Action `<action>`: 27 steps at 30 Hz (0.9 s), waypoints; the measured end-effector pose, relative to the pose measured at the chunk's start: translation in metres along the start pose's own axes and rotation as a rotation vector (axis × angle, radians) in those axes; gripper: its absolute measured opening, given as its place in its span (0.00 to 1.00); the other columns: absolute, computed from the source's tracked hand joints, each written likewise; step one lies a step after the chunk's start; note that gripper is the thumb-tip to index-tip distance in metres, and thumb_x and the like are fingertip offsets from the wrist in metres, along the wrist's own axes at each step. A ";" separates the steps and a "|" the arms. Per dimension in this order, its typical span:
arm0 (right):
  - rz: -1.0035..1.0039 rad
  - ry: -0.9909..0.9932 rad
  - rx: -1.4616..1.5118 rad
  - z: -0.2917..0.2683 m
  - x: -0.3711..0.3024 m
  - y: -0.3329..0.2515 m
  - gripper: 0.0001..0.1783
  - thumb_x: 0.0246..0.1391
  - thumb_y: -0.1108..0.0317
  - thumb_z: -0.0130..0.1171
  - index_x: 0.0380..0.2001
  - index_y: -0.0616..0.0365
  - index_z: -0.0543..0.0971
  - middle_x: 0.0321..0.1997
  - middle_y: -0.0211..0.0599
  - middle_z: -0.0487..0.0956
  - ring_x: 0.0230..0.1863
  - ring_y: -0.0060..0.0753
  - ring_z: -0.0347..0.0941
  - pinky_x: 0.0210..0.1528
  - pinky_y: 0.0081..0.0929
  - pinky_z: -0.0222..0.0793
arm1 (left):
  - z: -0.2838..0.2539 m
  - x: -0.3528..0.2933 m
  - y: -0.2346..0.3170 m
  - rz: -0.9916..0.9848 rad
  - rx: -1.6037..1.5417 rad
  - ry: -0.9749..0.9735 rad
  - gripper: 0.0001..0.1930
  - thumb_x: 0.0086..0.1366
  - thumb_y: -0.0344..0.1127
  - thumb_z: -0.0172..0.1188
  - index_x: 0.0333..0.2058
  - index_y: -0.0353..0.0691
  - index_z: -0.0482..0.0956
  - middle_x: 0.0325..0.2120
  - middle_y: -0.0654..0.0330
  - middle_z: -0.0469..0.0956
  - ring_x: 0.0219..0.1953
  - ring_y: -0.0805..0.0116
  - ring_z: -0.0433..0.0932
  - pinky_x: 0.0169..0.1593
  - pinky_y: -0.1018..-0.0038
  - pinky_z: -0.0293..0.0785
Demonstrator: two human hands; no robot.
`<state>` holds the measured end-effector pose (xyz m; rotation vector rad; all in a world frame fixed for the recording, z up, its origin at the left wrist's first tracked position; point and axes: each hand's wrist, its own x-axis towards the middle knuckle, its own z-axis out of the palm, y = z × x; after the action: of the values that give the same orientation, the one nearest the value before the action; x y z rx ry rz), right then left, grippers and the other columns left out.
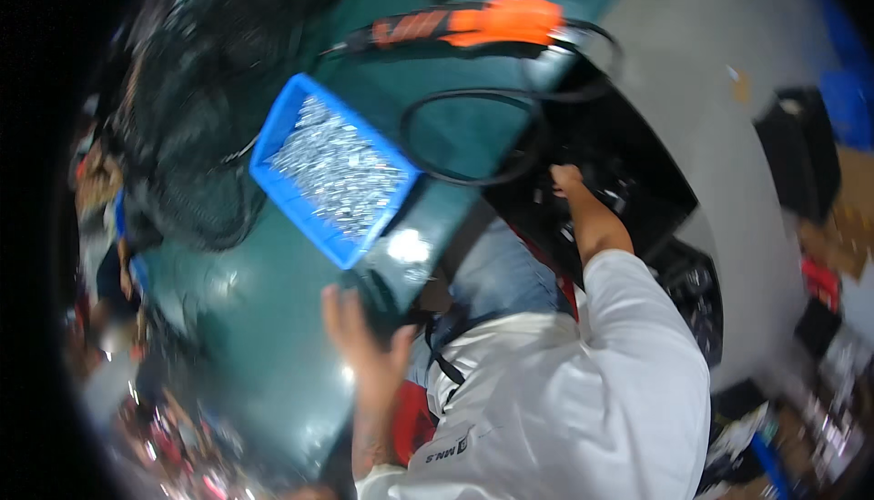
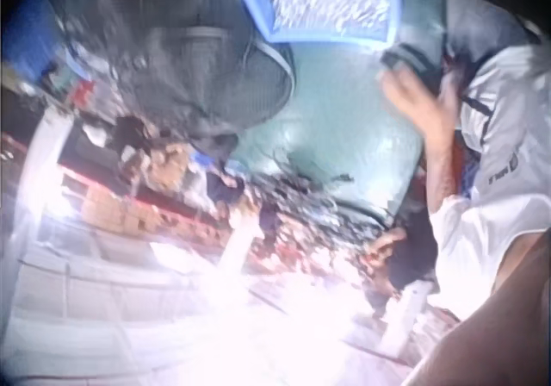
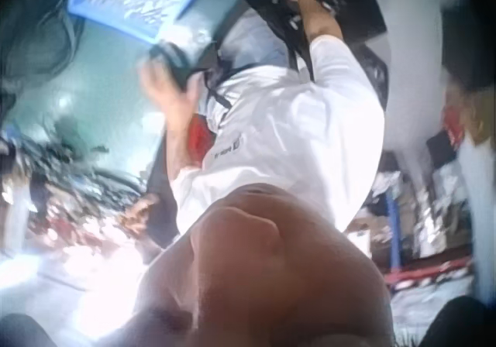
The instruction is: The worker is assembling an industrial fan by attaching the motor and grill components using an electric screwdriver and screws.
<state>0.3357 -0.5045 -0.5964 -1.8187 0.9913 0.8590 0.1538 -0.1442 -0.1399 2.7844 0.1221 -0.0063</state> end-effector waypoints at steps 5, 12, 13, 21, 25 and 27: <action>-0.212 0.077 -0.025 0.040 0.025 0.003 0.21 0.57 0.52 0.60 0.45 0.57 0.81 0.35 0.37 0.82 0.32 0.35 0.79 0.36 0.36 0.79 | 0.028 0.022 0.015 -0.121 0.217 -0.118 0.56 0.40 0.46 0.79 0.67 0.32 0.62 0.69 0.35 0.55 0.72 0.37 0.53 0.68 0.37 0.51; -0.085 -0.038 -0.089 0.057 0.035 0.015 0.18 0.57 0.57 0.60 0.44 0.58 0.81 0.34 0.36 0.81 0.30 0.33 0.77 0.34 0.33 0.77 | 0.021 0.018 0.013 -0.113 0.285 -0.074 0.53 0.38 0.48 0.76 0.65 0.37 0.67 0.68 0.40 0.61 0.70 0.44 0.62 0.68 0.43 0.56; -0.070 -0.048 -0.089 0.057 0.036 0.019 0.17 0.58 0.57 0.60 0.44 0.58 0.81 0.34 0.36 0.81 0.30 0.33 0.77 0.33 0.33 0.77 | 0.021 0.019 0.013 -0.123 0.318 -0.013 0.53 0.38 0.48 0.76 0.65 0.37 0.67 0.68 0.40 0.61 0.70 0.44 0.62 0.68 0.43 0.56; 0.004 -0.175 -0.074 0.050 0.022 0.040 0.14 0.58 0.62 0.60 0.43 0.58 0.81 0.32 0.35 0.80 0.28 0.30 0.75 0.31 0.30 0.75 | 0.014 0.012 0.016 -0.072 0.381 0.017 0.50 0.40 0.48 0.73 0.64 0.38 0.68 0.69 0.43 0.61 0.72 0.46 0.59 0.67 0.45 0.59; -0.041 -0.206 -0.076 0.040 -0.012 0.034 0.12 0.58 0.65 0.60 0.43 0.58 0.80 0.32 0.34 0.80 0.27 0.29 0.74 0.30 0.28 0.74 | 0.016 0.010 0.016 -0.063 0.268 0.027 0.50 0.42 0.49 0.73 0.65 0.37 0.66 0.68 0.43 0.61 0.72 0.46 0.57 0.66 0.44 0.60; -0.108 -0.222 -0.111 0.030 -0.039 0.023 0.11 0.59 0.66 0.60 0.43 0.58 0.80 0.31 0.34 0.80 0.26 0.28 0.74 0.29 0.28 0.73 | 0.017 0.010 0.018 -0.094 0.256 0.011 0.51 0.44 0.51 0.74 0.66 0.36 0.65 0.69 0.41 0.60 0.72 0.44 0.56 0.66 0.44 0.60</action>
<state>0.2937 -0.4728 -0.5832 -1.8052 0.7113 1.0407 0.1660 -0.1660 -0.1500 3.0316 0.2733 -0.0330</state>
